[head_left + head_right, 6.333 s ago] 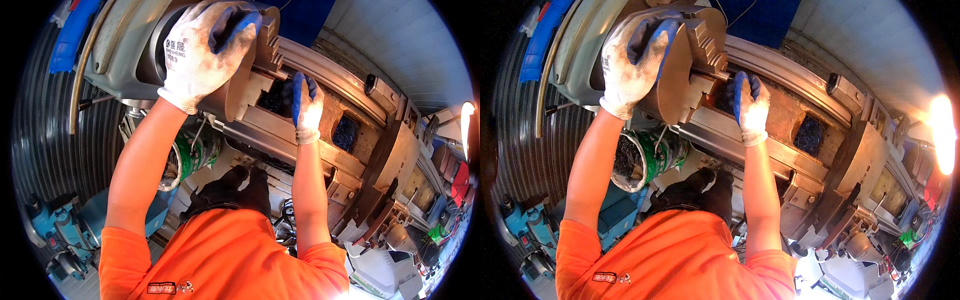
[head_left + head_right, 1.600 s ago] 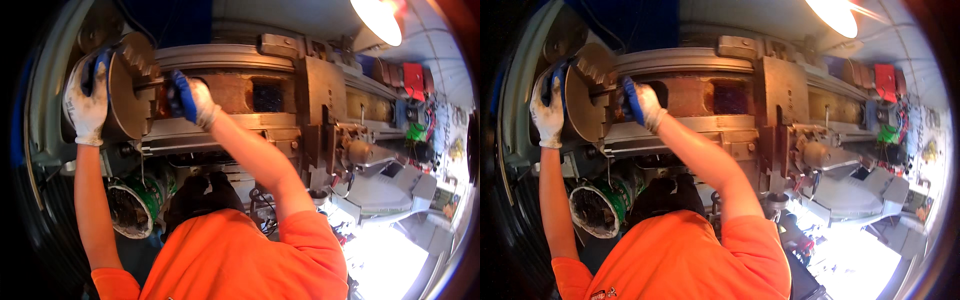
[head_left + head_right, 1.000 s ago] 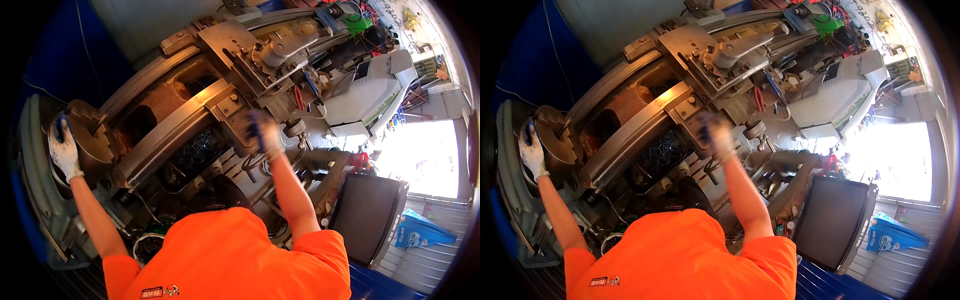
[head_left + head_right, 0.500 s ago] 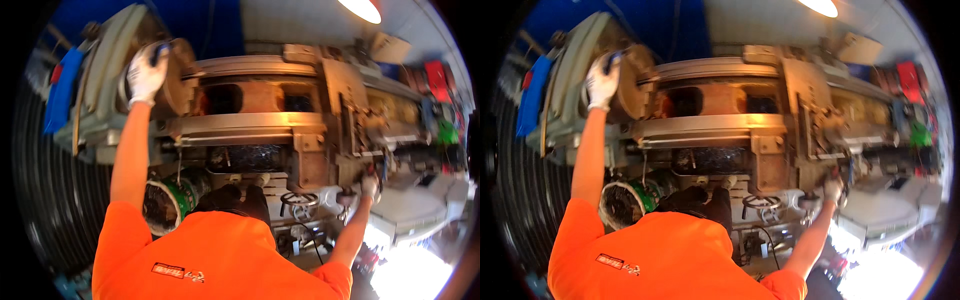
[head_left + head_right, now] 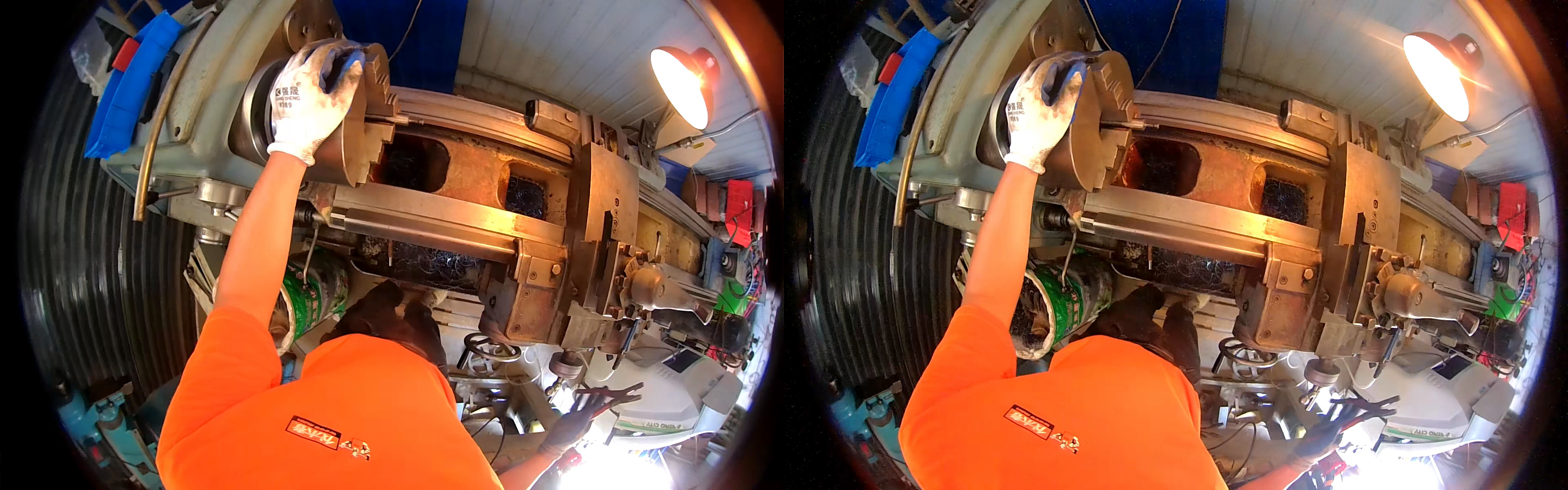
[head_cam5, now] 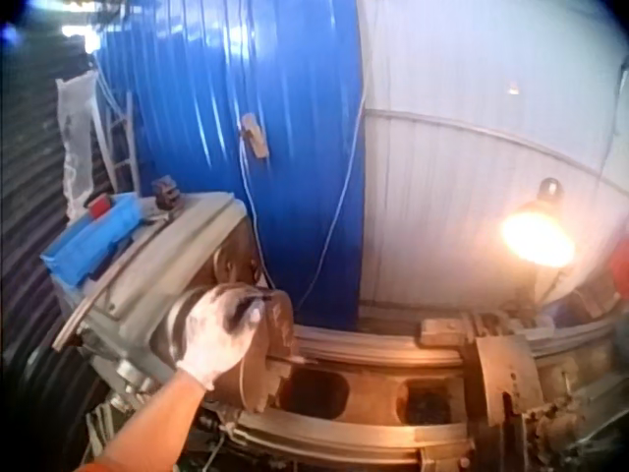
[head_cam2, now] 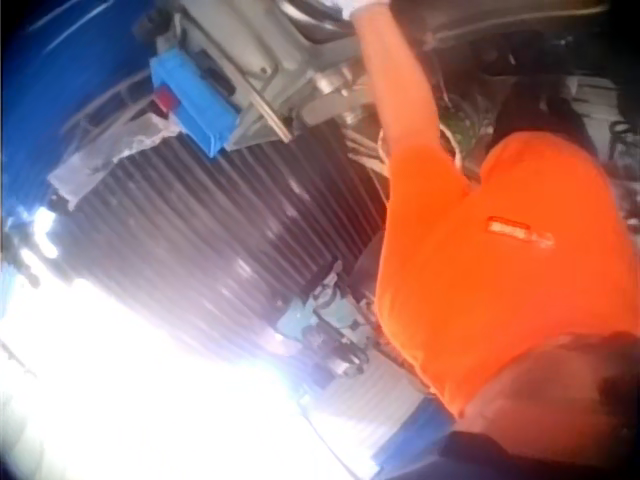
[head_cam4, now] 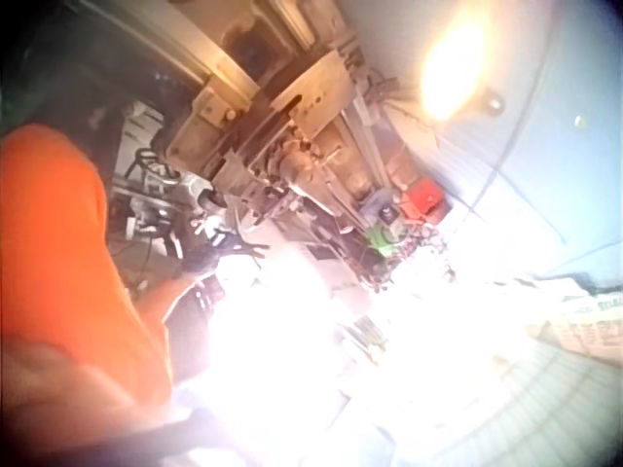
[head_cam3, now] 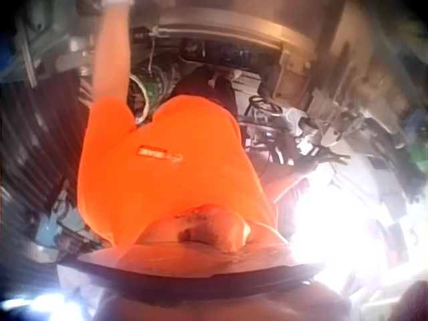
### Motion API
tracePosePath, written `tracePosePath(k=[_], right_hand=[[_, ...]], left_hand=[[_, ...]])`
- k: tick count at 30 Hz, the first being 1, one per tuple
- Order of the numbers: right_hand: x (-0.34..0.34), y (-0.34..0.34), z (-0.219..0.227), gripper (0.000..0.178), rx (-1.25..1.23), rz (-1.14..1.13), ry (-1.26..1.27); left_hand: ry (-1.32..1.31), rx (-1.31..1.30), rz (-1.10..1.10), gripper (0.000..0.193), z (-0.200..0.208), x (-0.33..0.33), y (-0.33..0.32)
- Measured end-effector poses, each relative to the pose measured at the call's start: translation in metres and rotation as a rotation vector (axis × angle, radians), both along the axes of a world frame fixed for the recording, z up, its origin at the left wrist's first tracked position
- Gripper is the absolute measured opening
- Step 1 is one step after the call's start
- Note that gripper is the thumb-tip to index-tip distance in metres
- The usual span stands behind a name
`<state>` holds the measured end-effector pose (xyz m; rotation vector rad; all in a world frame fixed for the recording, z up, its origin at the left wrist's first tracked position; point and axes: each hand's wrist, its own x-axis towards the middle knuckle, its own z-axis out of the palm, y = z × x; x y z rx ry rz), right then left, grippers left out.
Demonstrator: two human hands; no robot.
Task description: The person operates a metal lathe in a workshop, using a wrench to tighten the chuck and a brush to clear metal shavings from the machine bed. They then use pliers to adjust a small metal component within the lathe's chuck and inspect the part.
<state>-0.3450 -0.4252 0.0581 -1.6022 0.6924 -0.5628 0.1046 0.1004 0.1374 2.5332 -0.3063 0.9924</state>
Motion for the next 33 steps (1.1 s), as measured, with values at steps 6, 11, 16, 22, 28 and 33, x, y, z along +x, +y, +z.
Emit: tracePosePath(k=[6,11,16,22,28,33], right_hand=[[0.097,0.133,0.001,0.069,0.636,0.388,-0.271],[0.24,0.227,-0.016,0.053,0.682,0.658,-0.018],[0.32,0.289,-0.075,0.059,0.326,0.783,0.116],[0.35,0.322,-0.097,0.053,0.175,0.784,0.139],[0.362,0.334,-0.109,0.05,0.046,0.797,-0.011],[0.366,0.329,-0.123,0.05,-0.133,0.809,0.027]], left_hand=[[-0.028,-0.007,-0.011,0.038,-0.002,0.0,0.002],[-0.078,-0.054,-0.088,0.031,0.003,-0.003,0.002],[-0.1,-0.077,-0.167,0.028,0.005,0.0,0.003],[-0.101,-0.106,-0.173,0.026,0.009,-0.002,0.004],[-0.081,-0.13,-0.188,0.026,0.01,-0.002,0.005],[-0.1,-0.158,-0.222,0.026,0.005,0.001,0.006]])
